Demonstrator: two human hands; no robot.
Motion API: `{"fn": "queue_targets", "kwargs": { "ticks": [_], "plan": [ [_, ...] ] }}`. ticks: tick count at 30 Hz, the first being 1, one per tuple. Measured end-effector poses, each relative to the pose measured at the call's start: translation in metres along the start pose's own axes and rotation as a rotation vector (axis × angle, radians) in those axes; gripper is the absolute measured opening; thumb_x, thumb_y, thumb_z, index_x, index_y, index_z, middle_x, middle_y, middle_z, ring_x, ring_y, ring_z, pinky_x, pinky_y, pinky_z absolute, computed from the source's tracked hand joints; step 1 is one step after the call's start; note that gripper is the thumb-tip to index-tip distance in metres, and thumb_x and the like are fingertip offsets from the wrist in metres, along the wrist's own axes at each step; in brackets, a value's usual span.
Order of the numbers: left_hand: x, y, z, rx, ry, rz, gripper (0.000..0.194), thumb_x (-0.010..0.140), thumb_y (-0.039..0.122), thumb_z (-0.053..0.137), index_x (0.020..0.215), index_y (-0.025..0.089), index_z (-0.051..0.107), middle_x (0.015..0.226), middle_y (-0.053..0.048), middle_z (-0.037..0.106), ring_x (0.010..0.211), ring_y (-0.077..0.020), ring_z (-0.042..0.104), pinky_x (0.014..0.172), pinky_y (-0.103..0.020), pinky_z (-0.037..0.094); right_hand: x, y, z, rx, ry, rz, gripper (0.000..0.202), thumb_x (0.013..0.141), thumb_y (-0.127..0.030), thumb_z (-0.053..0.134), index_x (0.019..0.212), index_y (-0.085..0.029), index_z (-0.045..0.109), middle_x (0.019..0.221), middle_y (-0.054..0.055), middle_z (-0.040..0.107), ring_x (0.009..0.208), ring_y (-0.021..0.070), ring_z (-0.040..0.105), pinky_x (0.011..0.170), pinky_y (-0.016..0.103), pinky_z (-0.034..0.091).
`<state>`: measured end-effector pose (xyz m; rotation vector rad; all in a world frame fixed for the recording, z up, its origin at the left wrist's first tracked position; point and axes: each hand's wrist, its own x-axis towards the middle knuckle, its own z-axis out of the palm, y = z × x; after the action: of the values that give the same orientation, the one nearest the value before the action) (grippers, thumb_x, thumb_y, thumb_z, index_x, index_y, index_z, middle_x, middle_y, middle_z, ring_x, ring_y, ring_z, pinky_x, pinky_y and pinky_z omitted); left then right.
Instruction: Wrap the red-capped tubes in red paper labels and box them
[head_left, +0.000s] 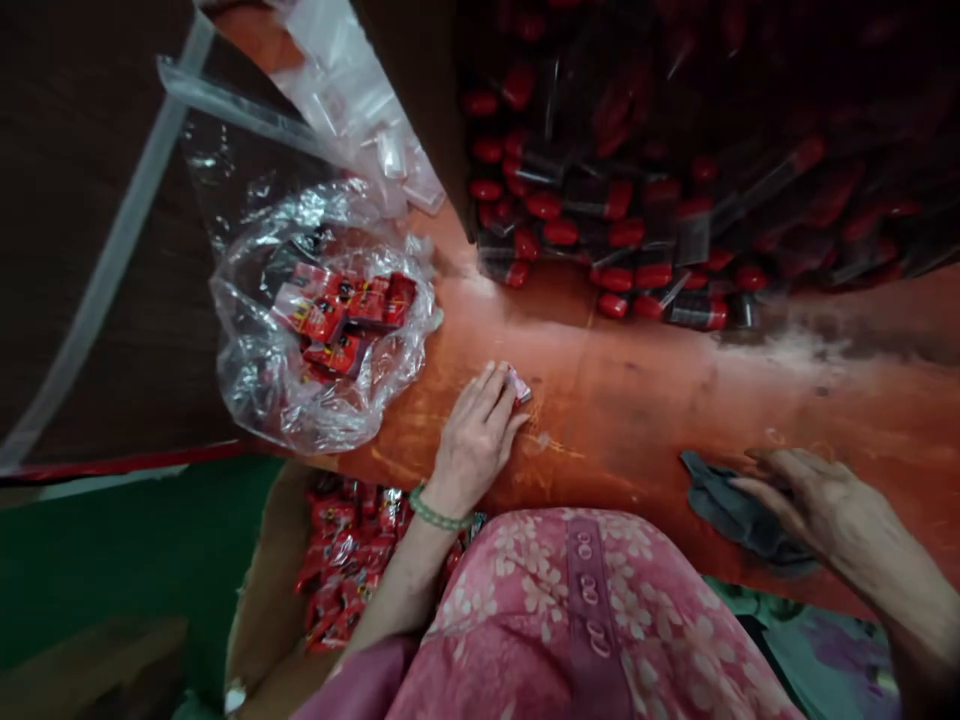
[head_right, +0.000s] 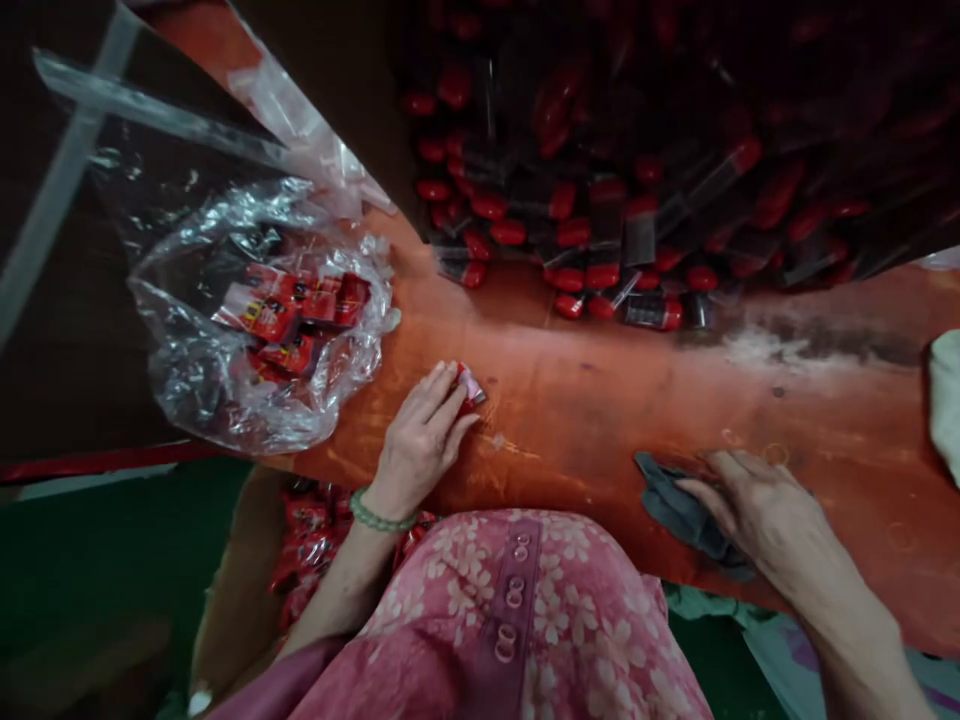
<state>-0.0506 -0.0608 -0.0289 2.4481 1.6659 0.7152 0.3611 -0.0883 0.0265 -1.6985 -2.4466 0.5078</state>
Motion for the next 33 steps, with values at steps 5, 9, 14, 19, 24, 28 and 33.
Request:
{"fn": "queue_targets", "kwargs": {
  "ticks": [5,9,14,19,24,28,33],
  "plan": [
    [-0.007,-0.005,0.007,0.0,0.075,0.023,0.041,0.094,0.007,0.057,0.133,0.019,0.065,0.14,-0.016,0.068,0.138,-0.03,0.061,0.11,-0.05,0.055,0.102,-0.042,-0.008,-0.101,0.018,-0.248,0.022,0.103,-0.034,0.05,0.089,-0.024,0.064,0.081,0.009,0.071,0.073,0.027,0.067,0.071,0.041,0.051],
    [-0.006,-0.004,0.008,-0.061,0.152,-0.011,0.035,0.093,0.006,0.059,0.123,0.02,0.069,0.124,-0.014,0.076,0.119,-0.0263,0.07,0.098,-0.043,0.061,0.187,-0.077,-0.005,-0.282,0.156,-0.374,0.022,0.103,-0.026,0.051,0.086,-0.02,0.066,0.08,0.008,0.066,0.076,0.0238,0.06,0.073,0.036,0.044],
    [0.002,0.004,0.006,-0.1,0.187,-0.066,0.031,0.094,0.006,0.057,0.122,0.018,0.064,0.107,-0.013,0.076,0.096,-0.0224,0.072,0.087,-0.037,0.063,0.257,-0.119,0.01,-0.344,0.216,-0.397,0.017,0.1,-0.016,0.053,0.1,-0.016,0.07,0.096,0.013,0.072,0.089,0.0267,0.062,0.078,0.037,0.045],
    [0.004,0.008,0.008,0.014,0.133,-0.079,0.038,0.095,0.006,0.053,0.133,0.011,0.058,0.11,-0.017,0.073,0.095,-0.0236,0.069,0.085,-0.036,0.061,0.29,-0.152,0.035,-0.347,0.256,-0.413,0.031,0.102,-0.012,0.042,0.116,-0.013,0.07,0.114,0.019,0.071,0.102,0.0307,0.062,0.085,0.044,0.048],
    [0.004,0.004,0.011,0.045,0.106,-0.058,0.028,0.095,0.004,0.05,0.114,0.012,0.068,0.096,-0.013,0.071,0.085,-0.022,0.063,0.078,-0.034,0.057,0.318,-0.155,0.056,-0.246,0.203,-0.36,0.036,0.103,-0.01,0.038,0.125,-0.011,0.067,0.118,0.02,0.068,0.114,0.036,0.058,0.093,0.054,0.049],
    [0.007,0.005,0.01,0.03,0.122,-0.081,0.023,0.098,0.011,0.052,0.107,0.013,0.073,0.093,-0.012,0.072,0.082,-0.0204,0.062,0.077,-0.033,0.055,0.325,-0.142,0.058,-0.119,0.177,-0.41,0.035,0.106,-0.014,0.036,0.119,-0.015,0.068,0.117,0.015,0.066,0.121,0.0362,0.055,0.103,0.063,0.042],
    [0.015,0.002,0.0,-0.16,0.021,-0.212,0.026,0.101,0.023,0.053,0.1,0.015,0.077,0.093,-0.01,0.076,0.087,-0.0192,0.066,0.081,-0.032,0.055,0.289,-0.13,0.042,-0.105,0.125,-0.474,0.043,0.105,-0.015,0.035,0.143,-0.016,0.056,0.127,0.015,0.064,0.123,0.0364,0.054,0.105,0.065,0.04]
  ]
}}
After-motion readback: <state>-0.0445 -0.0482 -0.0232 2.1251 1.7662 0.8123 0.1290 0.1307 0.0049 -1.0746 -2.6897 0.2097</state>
